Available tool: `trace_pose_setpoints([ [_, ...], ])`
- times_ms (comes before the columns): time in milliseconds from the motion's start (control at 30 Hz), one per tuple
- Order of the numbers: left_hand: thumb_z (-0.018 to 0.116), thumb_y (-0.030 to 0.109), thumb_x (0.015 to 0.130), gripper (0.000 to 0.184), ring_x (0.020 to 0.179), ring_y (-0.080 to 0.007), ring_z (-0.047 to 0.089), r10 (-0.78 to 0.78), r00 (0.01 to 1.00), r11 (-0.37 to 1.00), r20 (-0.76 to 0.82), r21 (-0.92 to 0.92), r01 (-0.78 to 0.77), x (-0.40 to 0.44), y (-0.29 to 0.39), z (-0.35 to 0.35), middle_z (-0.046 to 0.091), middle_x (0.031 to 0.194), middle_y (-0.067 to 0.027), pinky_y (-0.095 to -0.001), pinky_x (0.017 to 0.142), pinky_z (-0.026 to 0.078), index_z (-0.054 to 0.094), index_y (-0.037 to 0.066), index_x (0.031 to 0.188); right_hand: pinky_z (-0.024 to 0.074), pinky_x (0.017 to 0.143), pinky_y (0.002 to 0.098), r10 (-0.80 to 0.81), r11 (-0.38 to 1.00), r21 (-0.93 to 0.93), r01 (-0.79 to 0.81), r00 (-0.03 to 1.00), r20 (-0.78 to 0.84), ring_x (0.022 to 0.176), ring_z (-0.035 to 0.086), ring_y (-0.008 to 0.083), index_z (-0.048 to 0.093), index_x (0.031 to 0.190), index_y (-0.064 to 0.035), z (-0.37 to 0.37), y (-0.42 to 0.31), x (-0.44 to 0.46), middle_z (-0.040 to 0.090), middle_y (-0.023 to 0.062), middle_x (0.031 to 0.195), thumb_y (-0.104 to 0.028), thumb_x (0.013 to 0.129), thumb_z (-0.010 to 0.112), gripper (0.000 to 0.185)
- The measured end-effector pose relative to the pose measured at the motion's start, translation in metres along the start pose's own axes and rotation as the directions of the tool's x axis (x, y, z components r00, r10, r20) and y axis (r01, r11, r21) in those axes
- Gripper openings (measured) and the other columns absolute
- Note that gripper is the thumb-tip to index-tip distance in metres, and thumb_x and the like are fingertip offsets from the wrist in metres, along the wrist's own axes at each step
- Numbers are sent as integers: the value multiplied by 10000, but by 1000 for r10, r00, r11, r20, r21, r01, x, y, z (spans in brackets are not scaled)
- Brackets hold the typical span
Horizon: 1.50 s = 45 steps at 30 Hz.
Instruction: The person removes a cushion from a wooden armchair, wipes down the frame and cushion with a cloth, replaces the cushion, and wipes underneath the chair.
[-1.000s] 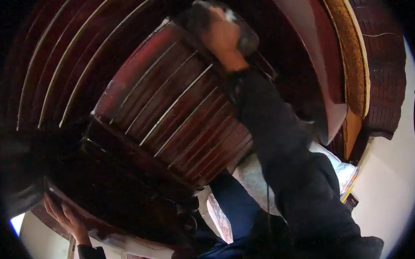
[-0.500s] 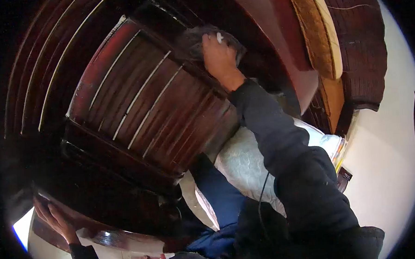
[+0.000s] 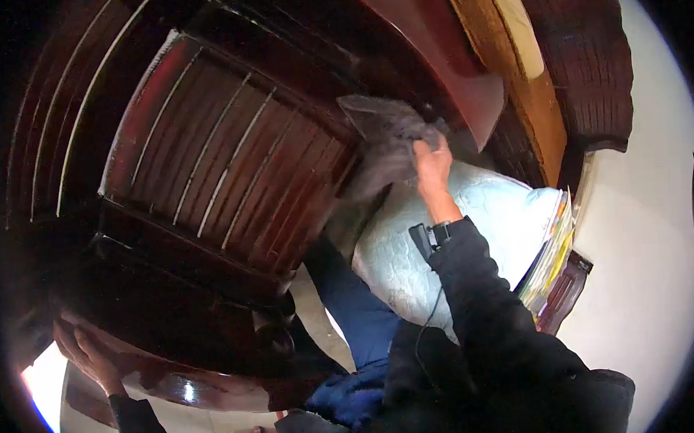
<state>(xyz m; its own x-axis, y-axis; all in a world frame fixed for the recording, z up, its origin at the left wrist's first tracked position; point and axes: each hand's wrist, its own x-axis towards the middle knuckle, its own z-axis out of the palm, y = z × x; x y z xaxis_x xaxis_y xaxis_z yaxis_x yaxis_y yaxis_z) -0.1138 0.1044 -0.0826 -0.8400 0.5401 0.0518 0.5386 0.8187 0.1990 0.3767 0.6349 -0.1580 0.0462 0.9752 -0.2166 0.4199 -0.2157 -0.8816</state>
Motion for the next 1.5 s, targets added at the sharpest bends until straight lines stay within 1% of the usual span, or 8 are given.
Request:
trace_pose_setpoints([
  [267, 383, 493, 995, 634, 1393, -321, 300, -34, 999, 998, 7, -55, 34, 0, -1, -1, 349, 1490, -175, -439, 1147, 250, 382, 55, 1453, 508, 842, 383, 2, 865, 491, 100, 979, -202, 998, 602, 337, 401, 1236, 130, 76, 21, 30, 547, 257, 1185, -58, 765, 673, 575],
  [333, 389, 508, 987, 652, 1395, -325, 297, 17, 1000, 999, -24, -37, -18, -1, -3, -3, 344, 1490, -184, -441, 1148, 248, 380, 52, 1453, 493, 855, 435, -231, 917, -395, 52, 877, -421, 986, 593, 417, 411, 1188, 134, 111, 58, 43, 544, 307, 1166, -93, 759, 699, 565],
  [400, 440, 377, 1004, 553, 1398, -331, 286, -33, 999, 994, 21, -105, 35, -6, -8, -2, 326, 1501, -177, -440, 1158, 235, 405, 36, 1437, 476, 867, 443, -202, 925, -379, -8, 836, -511, 951, 605, 416, 489, 1102, 128, 115, 56, 42, 609, 281, 1053, -109, 759, 705, 470],
  [567, 416, 383, 1000, 553, 1388, -333, 304, -39, 999, 993, 4, -113, 39, -1, 2, 1, 327, 1504, -176, -450, 1144, 247, 407, 52, 1443, 473, 879, 396, 25, 989, -144, -19, 999, 40, 977, 617, 298, 562, 1132, 78, 40, 38, 15, 655, 134, 1021, -72, 741, 692, 439],
  [900, 457, 408, 991, 569, 1355, -352, 350, 5, 999, 996, -48, -88, -10, -3, -11, 8, 355, 1479, -221, -463, 1121, 287, 415, 56, 1436, 519, 785, 336, 110, 969, 245, -13, 916, -386, 924, 608, 213, 589, 1160, 35, -5, 105, 87, 637, 97, 1059, 14, 814, 599, 347],
  [1000, 431, 392, 1001, 553, 1378, -338, 310, 115, 992, 993, -46, -14, -115, -2, -10, 5, 349, 1491, -191, -453, 1139, 262, 403, 55, 1439, 498, 825, 365, 196, 961, 249, -122, 935, -297, 968, 605, 227, 552, 1238, 35, 33, 56, 38, 629, 105, 1125, -26, 788, 649, 465],
  [1133, 420, 390, 1003, 554, 1390, -330, 287, -108, 994, 988, -20, -117, 105, 1, -5, 7, 338, 1500, -176, -443, 1153, 238, 393, 57, 1445, 480, 916, 381, -450, 720, -559, 410, 890, 74, 1038, 623, 324, 604, 1174, 31, 97, 47, 4, 640, 182, 1161, -145, 748, 737, 480],
  [1500, 471, 398, 984, 560, 1341, -346, 357, -20, 998, 995, -53, -96, 15, -5, -1, 7, 378, 1442, -210, -421, 1114, 289, 448, 24, 1401, 525, 815, 479, -378, 265, -372, 890, 450, 809, 1060, 532, 386, 658, 1088, -165, 163, 27, -109, 589, 80, 1132, -268, 716, 750, 397],
])
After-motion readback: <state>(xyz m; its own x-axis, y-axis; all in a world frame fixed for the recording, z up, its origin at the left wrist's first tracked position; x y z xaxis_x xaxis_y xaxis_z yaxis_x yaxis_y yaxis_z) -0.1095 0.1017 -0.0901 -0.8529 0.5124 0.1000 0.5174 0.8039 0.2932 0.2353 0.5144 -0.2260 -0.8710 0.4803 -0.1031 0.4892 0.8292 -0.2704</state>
